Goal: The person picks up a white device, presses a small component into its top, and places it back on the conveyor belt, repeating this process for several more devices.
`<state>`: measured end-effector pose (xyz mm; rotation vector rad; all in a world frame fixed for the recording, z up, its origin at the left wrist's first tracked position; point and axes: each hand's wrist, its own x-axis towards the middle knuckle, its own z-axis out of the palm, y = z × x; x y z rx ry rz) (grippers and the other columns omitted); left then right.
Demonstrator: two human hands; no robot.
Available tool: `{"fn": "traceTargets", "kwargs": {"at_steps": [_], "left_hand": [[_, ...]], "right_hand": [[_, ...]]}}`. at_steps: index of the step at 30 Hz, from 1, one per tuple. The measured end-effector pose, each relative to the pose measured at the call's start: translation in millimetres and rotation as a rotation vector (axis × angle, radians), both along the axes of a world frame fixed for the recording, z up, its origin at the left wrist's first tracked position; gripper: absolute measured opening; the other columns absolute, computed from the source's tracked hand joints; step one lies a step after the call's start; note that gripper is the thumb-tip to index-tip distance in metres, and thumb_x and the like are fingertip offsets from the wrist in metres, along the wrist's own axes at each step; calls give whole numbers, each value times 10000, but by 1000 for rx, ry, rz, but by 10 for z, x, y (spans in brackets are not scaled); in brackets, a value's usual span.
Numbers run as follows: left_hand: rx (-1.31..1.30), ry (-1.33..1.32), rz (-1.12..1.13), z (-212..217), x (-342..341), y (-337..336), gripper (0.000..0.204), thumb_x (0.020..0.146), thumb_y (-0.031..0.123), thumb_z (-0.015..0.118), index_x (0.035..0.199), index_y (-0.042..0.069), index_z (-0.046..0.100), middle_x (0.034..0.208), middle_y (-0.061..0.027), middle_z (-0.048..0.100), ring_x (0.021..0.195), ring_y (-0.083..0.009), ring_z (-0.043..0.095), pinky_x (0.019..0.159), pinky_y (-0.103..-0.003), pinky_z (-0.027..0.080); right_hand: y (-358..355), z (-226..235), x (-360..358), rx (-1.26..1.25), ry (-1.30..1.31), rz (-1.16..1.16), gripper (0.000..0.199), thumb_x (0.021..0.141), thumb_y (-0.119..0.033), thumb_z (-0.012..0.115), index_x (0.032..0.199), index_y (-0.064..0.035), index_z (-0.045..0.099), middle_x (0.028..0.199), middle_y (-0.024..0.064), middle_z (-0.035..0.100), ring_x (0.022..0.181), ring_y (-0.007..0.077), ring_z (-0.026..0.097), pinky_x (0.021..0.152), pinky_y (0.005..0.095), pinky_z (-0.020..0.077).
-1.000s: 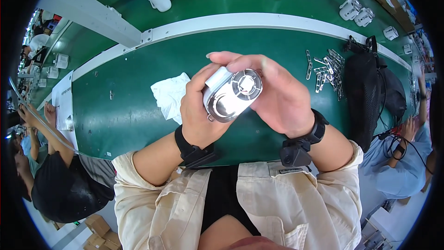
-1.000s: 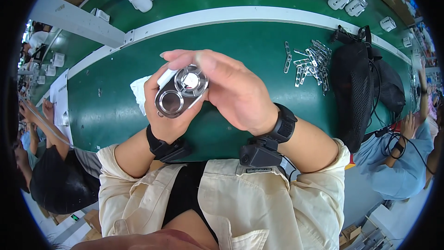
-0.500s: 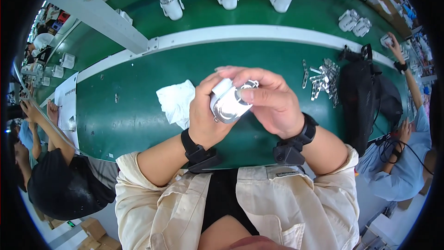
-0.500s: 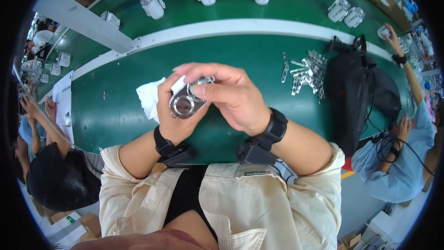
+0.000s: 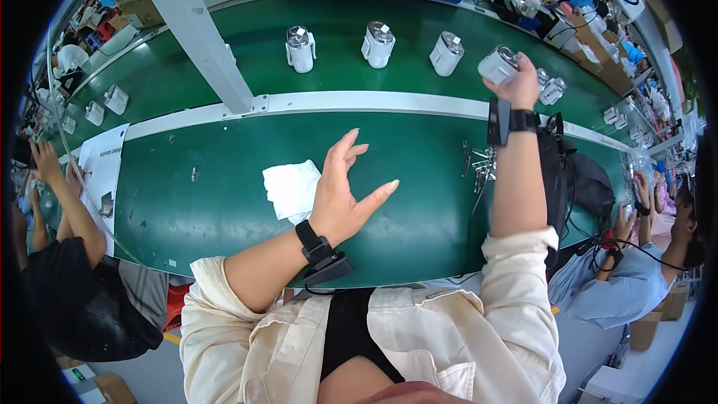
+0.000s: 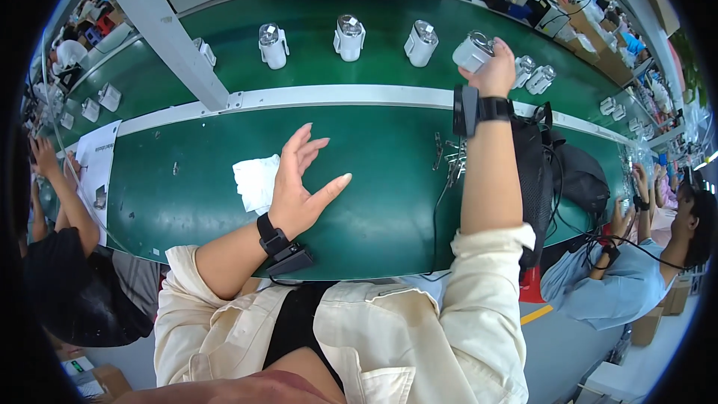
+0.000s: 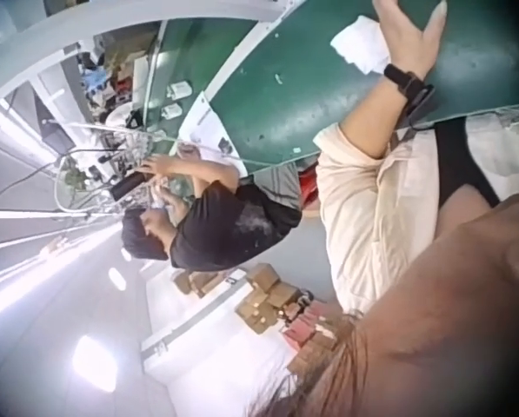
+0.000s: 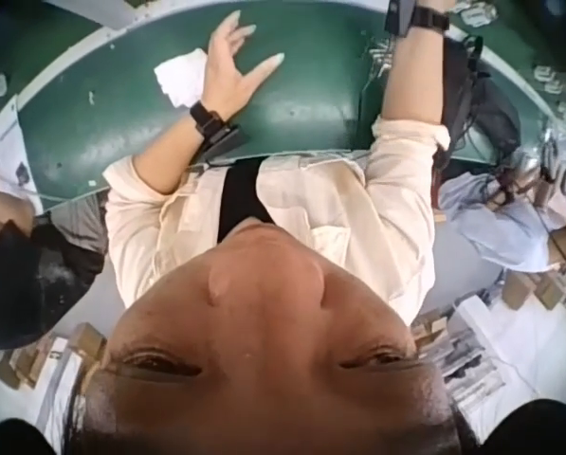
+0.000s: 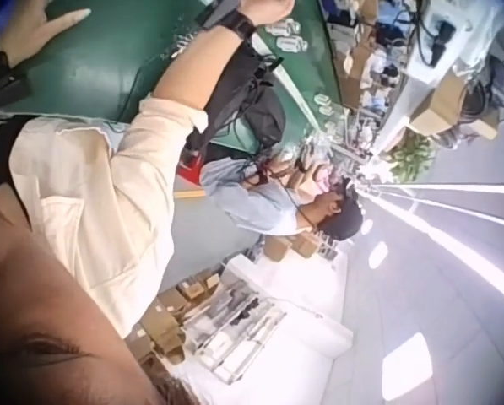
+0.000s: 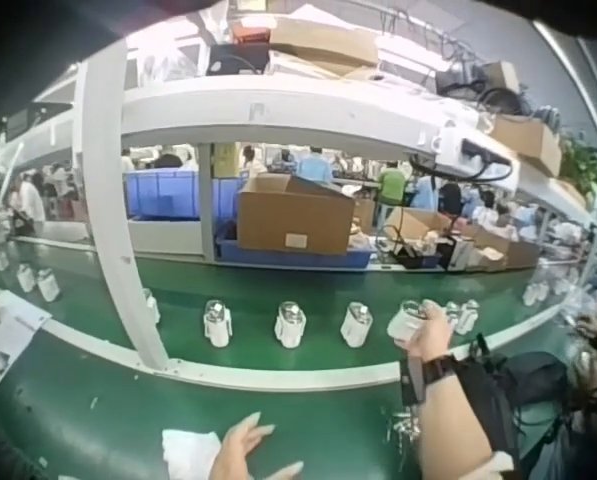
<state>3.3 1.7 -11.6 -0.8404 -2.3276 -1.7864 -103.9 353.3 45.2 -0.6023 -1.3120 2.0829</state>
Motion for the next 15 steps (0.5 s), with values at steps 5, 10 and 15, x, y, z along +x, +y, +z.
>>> {"fn": "traceTargets", "kwargs": {"at_steps": [5, 10, 15], "left_hand": [[56, -48, -61, 17, -5, 128, 832, 810, 183, 756, 1422, 4, 222, 1356, -230, 379, 1236, -296, 490, 1037, -430, 405], [36, -64, -10, -36, 5, -4, 815, 816, 172, 749, 1419, -1, 228, 1332, -220, 410, 1221, -289, 503, 1019, -419, 424], [29, -44, -8, -35, -7, 11, 806, 817, 165, 747, 1415, -4, 234, 1310, -217, 438, 1209, -284, 513, 1013, -413, 431]], "right_hand": [[1409, -843, -715, 282, -29, 0, 268, 939, -209, 447, 1048, -59, 641, 974, 126, 661, 961, 307, 636, 841, 477, 504], [725, -642, -841, 996, -543, -354, 272, 866, -268, 597, 975, -36, 685, 957, 165, 671, 984, 321, 626, 876, 414, 483], [201, -180, -541, 1275, -378, -458, 336, 822, -321, 664, 995, -34, 684, 1003, 167, 673, 1022, 318, 615, 869, 408, 482]]}}
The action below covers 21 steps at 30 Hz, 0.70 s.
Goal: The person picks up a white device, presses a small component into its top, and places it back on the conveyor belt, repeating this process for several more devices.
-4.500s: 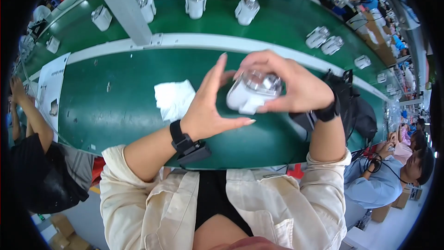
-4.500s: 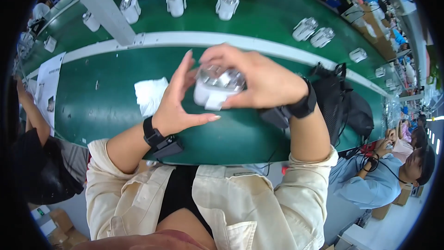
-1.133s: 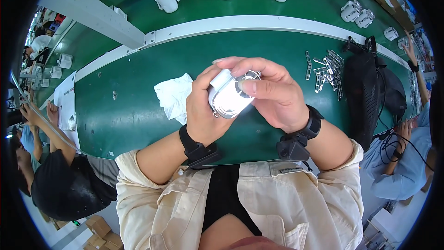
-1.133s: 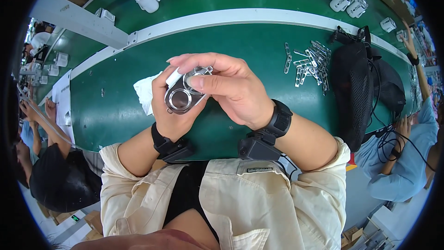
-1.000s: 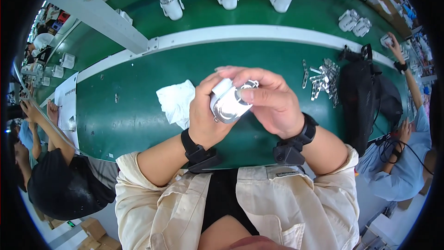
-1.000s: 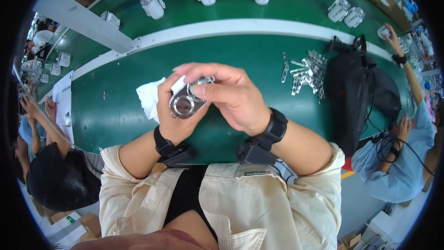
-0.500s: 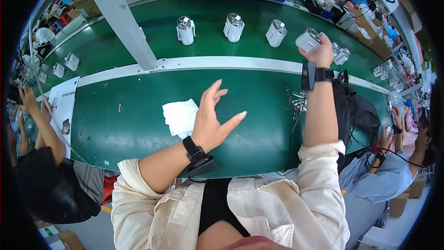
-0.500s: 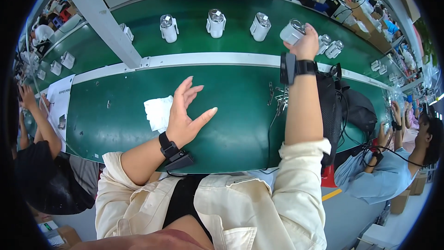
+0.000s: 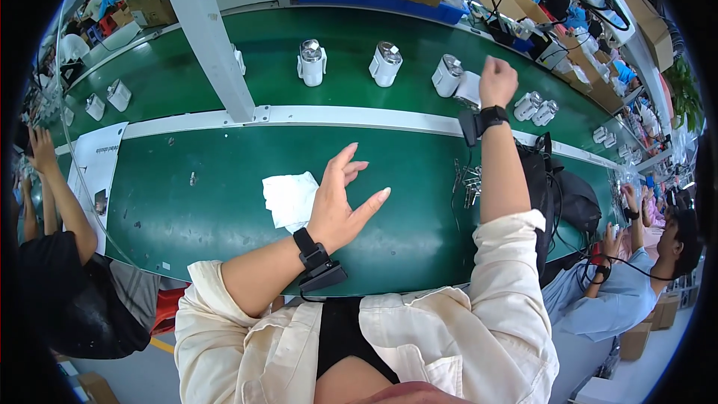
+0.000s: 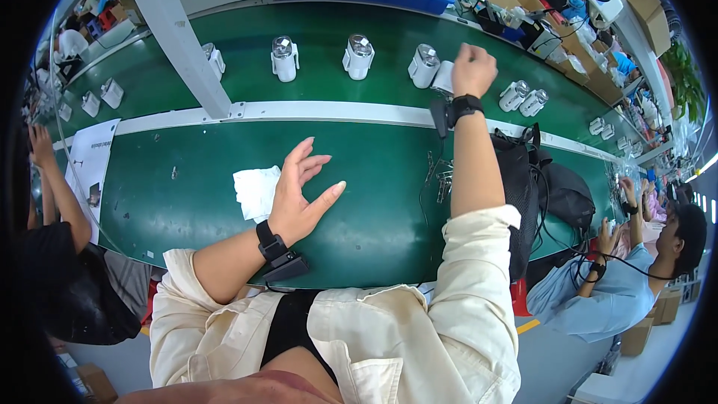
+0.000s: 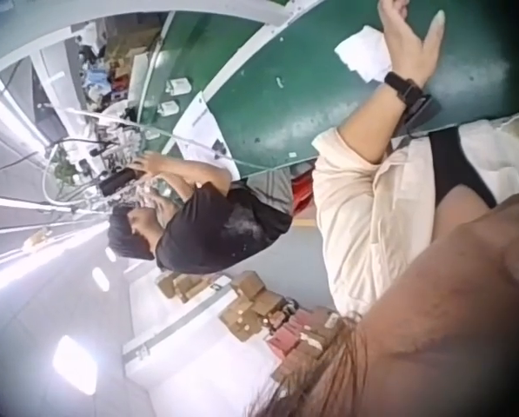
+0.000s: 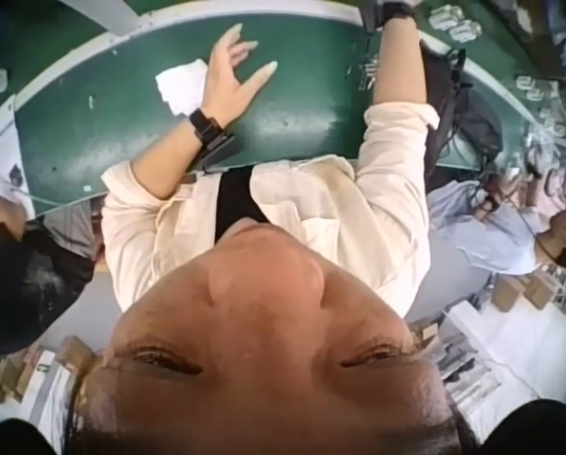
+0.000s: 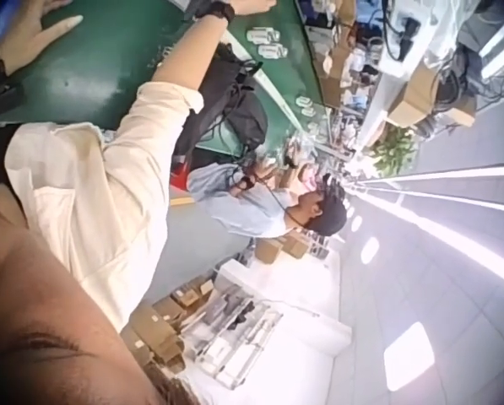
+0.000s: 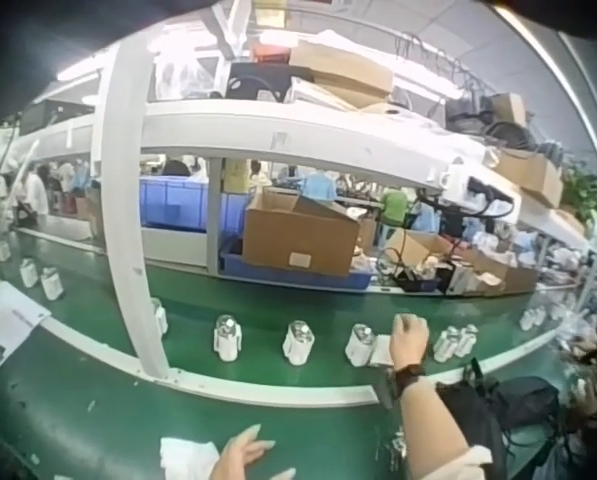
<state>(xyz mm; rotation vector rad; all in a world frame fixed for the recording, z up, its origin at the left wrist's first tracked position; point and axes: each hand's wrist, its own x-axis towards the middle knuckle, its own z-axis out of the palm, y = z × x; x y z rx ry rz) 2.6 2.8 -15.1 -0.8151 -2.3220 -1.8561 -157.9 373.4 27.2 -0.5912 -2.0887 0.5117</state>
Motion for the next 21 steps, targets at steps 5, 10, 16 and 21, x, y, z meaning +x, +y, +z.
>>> {"fn": "traceTargets", "kwargs": {"at_steps": [5, 10, 16, 21], "left_hand": [[34, 10, -10, 20, -8, 42, 788, 822, 192, 741, 1408, -11, 254, 1296, -214, 442, 1178, -288, 531, 992, -409, 449], [37, 35, -2, -28, -3, 25, 807, 818, 257, 746, 1406, -17, 267, 1289, -205, 430, 1134, -303, 552, 961, -405, 472], [-26, 58, 49, 77, 7, -53, 972, 755, 187, 803, 1462, 1, 163, 1359, -211, 407, 1230, -296, 500, 1024, -411, 418], [152, -6, -245, 160, 22, -21, 1135, 676, 211, 852, 1497, 19, 92, 1310, -218, 485, 1149, -289, 564, 972, -373, 456]], "right_hand": [[-327, -224, -75, 477, -204, 180, 647, 745, -387, 750, 1257, -47, 547, 1086, 192, 652, 965, 338, 629, 852, 366, 497], [-385, -51, 28, 23, -501, 241, 766, 707, -300, 794, 1339, -43, 444, 1155, 189, 612, 1010, 293, 607, 898, 344, 471], [-1094, 442, 978, -491, -584, 1271, 778, 637, 2, 797, 1316, -34, 420, 1215, 106, 579, 1087, 183, 553, 951, 327, 432], [-1725, 636, 1676, -215, -606, 1601, 755, 657, -7, 802, 1315, -37, 432, 1212, 94, 583, 1083, 199, 560, 945, 323, 439]]}}
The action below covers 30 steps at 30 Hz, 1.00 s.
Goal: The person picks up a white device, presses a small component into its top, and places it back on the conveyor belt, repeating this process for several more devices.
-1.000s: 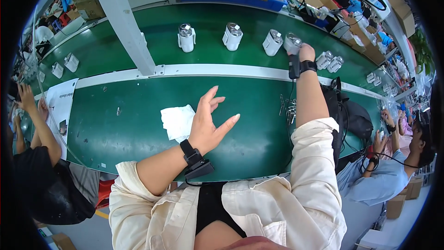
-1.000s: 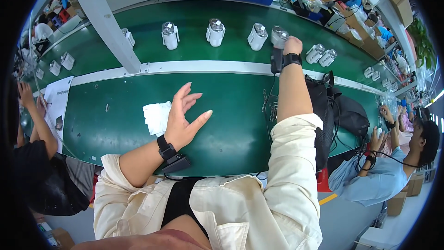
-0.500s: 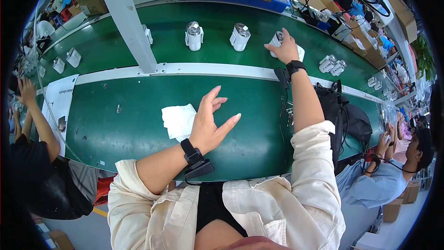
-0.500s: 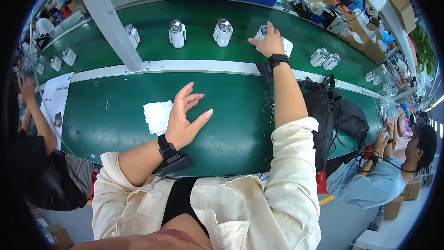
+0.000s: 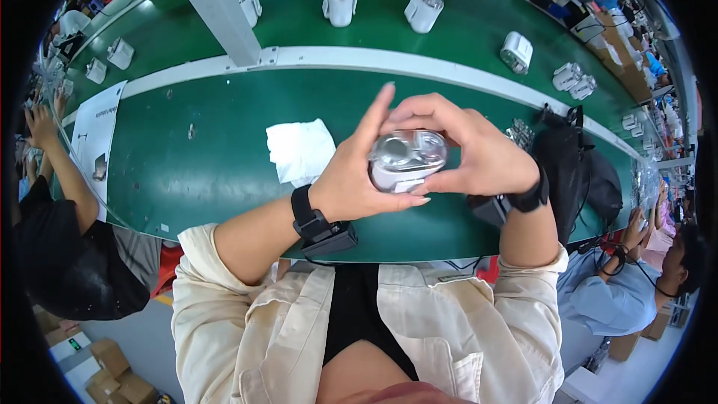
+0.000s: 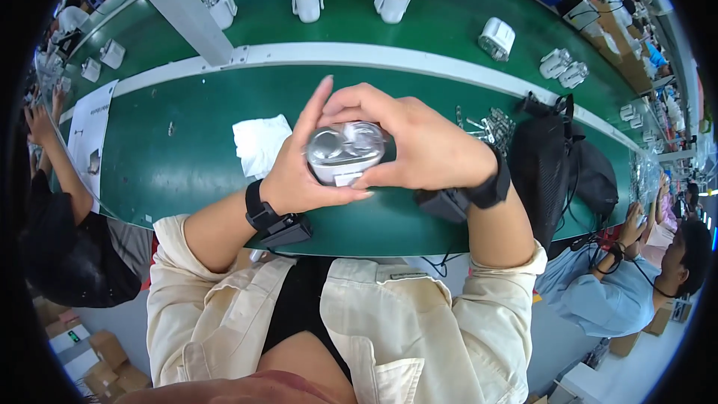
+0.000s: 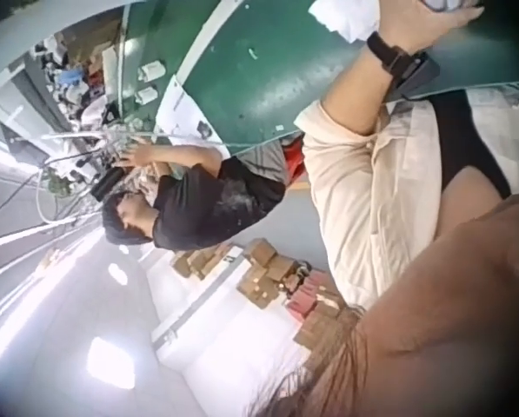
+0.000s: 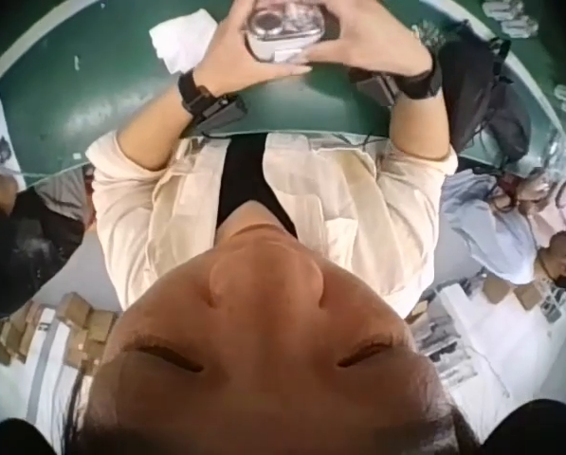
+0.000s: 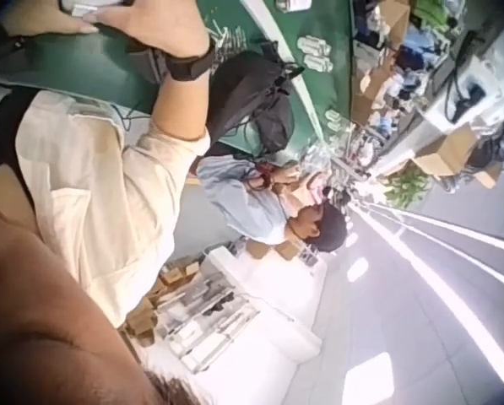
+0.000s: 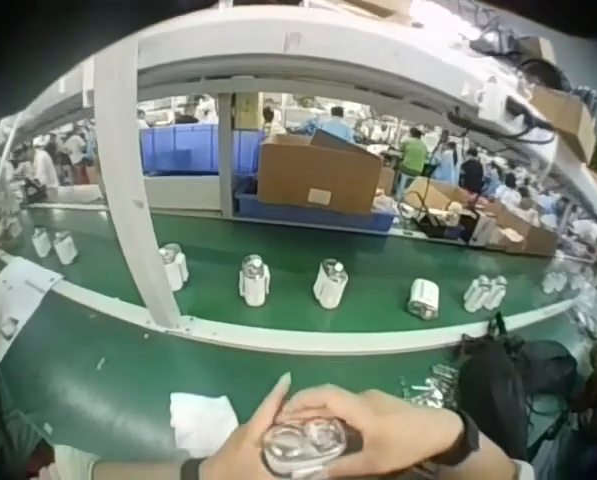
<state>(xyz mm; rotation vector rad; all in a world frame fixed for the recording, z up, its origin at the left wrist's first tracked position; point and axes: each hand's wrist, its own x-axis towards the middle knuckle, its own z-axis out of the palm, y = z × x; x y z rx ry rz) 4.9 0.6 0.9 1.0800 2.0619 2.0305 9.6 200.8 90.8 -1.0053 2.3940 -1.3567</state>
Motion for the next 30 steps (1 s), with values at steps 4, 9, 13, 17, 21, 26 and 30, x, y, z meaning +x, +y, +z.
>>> {"fn": "traceTargets", "kwargs": {"at_steps": [4, 9, 13, 17, 21, 26, 30], "left_hand": [[-4, -65, 26, -45, 36, 2, 1128, 662, 209, 856, 1494, 15, 119, 1233, -238, 552, 1053, -305, 624, 904, -363, 503], [-177, 147, 102, -30, 12, 11, 1061, 667, 152, 834, 1481, -1, 171, 1157, -253, 596, 992, -343, 649, 832, -377, 534], [-273, 316, 145, -8, 17, 31, 1053, 673, 130, 839, 1480, -3, 176, 1134, -215, 612, 985, -294, 654, 837, -331, 516], [-300, 372, 236, 1, 23, 6, 1047, 663, 133, 845, 1470, -18, 194, 1112, -224, 618, 952, -302, 657, 818, -339, 520], [-325, 375, 314, -1, 58, 27, 1043, 651, 128, 851, 1463, -23, 214, 1093, -221, 620, 913, -299, 662, 784, -342, 527], [-336, 408, 403, -18, 53, 47, 1030, 637, 121, 858, 1449, -33, 244, 1078, -215, 622, 879, -295, 663, 746, -341, 533], [-334, 478, 456, -9, 32, 57, 1007, 637, 119, 858, 1437, -41, 268, 1053, -208, 626, 855, -288, 661, 719, -334, 536]], "right_hand": [[6, 35, 156, -94, 92, -103, 615, 672, -49, 807, 1222, -30, 532, 1166, 90, 598, 1049, 224, 574, 914, 335, 457], [123, 15, 150, 54, 439, -157, 319, 703, -64, 776, 999, -24, 662, 1019, 85, 625, 929, 231, 590, 799, 334, 480], [136, -49, 110, 46, 486, -187, 157, 741, -42, 742, 884, -18, 682, 888, 74, 633, 800, 197, 587, 694, 310, 470], [31, -139, 181, -63, 243, -396, 78, 774, -29, 727, 822, -3, 671, 785, 62, 629, 692, 151, 573, 610, 271, 442], [-104, -155, 288, -129, 105, -579, 62, 798, -23, 718, 786, 9, 666, 727, 62, 624, 631, 115, 558, 559, 238, 409], [-235, -257, 343, -90, 275, -728, 69, 808, -17, 713, 766, 16, 669, 697, 59, 625, 618, 105, 555, 540, 219, 382], [-238, -269, 337, -110, 290, -726, 66, 801, -20, 713, 768, 17, 670, 701, 61, 630, 604, 123, 560, 540, 234, 393]]}}
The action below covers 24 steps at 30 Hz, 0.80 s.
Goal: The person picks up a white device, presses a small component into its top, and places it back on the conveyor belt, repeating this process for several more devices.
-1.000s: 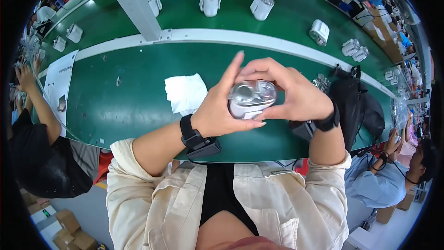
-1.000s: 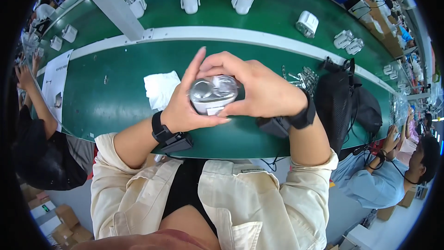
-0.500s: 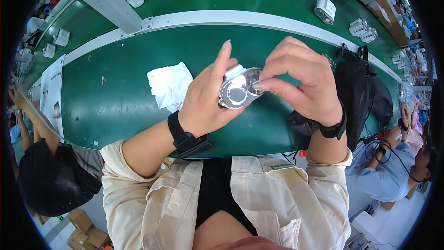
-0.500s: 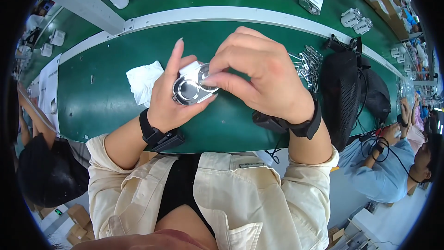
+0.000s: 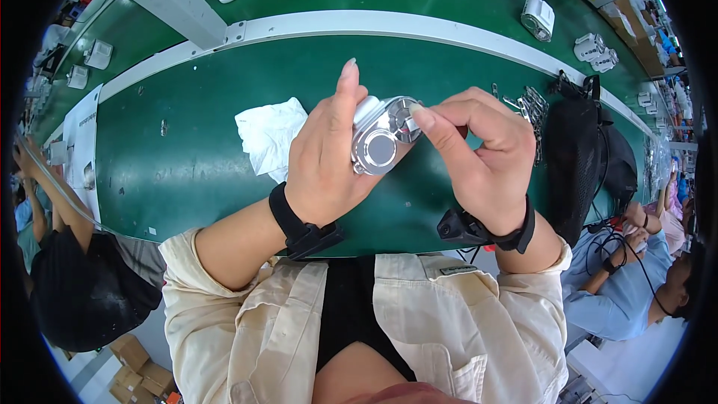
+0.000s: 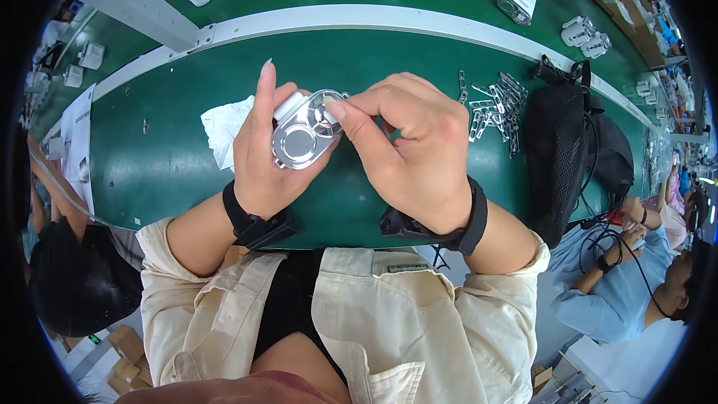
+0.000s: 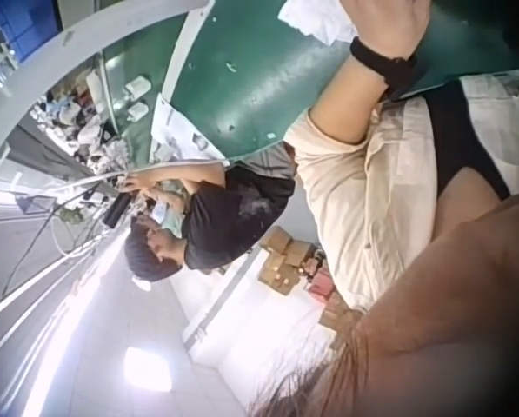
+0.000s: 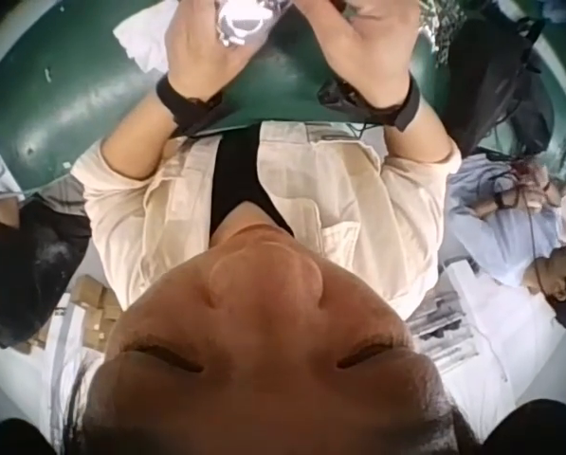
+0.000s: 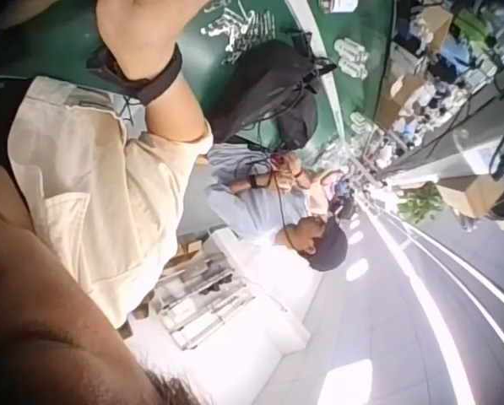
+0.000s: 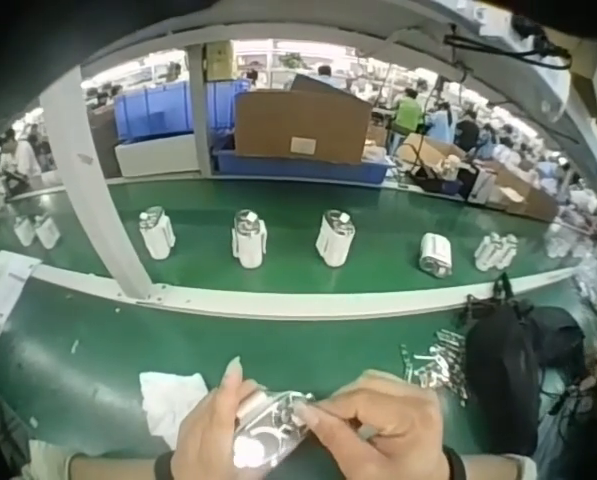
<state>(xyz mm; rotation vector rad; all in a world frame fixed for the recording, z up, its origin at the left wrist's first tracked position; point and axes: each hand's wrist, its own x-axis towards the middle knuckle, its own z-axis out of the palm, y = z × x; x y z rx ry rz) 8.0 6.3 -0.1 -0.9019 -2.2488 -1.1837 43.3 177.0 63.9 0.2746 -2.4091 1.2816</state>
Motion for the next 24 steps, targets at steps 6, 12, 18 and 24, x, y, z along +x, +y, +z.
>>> {"fn": "traceTargets", "kwargs": {"at_steps": [6, 12, 18, 24], "left_hand": [[-51, 181, 40, -14, -48, 2, 897, 687, 97, 820, 1398, -86, 304, 998, -203, 628, 809, -291, 645, 675, -334, 535], [-81, 336, 92, -16, -107, 23, 709, 723, 83, 763, 1313, -107, 417, 927, -183, 623, 778, -303, 632, 631, -349, 539], [-96, 339, 87, -29, -133, 19, 663, 736, 76, 737, 1297, -105, 434, 925, -182, 622, 772, -310, 632, 616, -354, 542], [-63, 289, 80, -6, -101, -11, 667, 751, 92, 728, 1310, -105, 421, 931, -186, 621, 776, -310, 635, 622, -353, 543]], "right_hand": [[-4, -41, 7, 189, 144, -14, 48, 772, -25, 720, 782, 1, 681, 704, 68, 630, 589, 185, 566, 543, 274, 406], [-99, -111, 37, 451, 323, -91, 123, 736, -17, 712, 853, -4, 676, 736, 73, 624, 580, 226, 539, 546, 329, 383], [-196, -172, 67, 524, 341, -135, 169, 725, -1, 700, 889, 18, 662, 765, 86, 614, 582, 230, 527, 543, 337, 365], [-146, -188, 30, 425, 419, -73, 203, 713, 5, 710, 911, 20, 668, 776, 93, 621, 588, 230, 533, 541, 326, 366]]}}
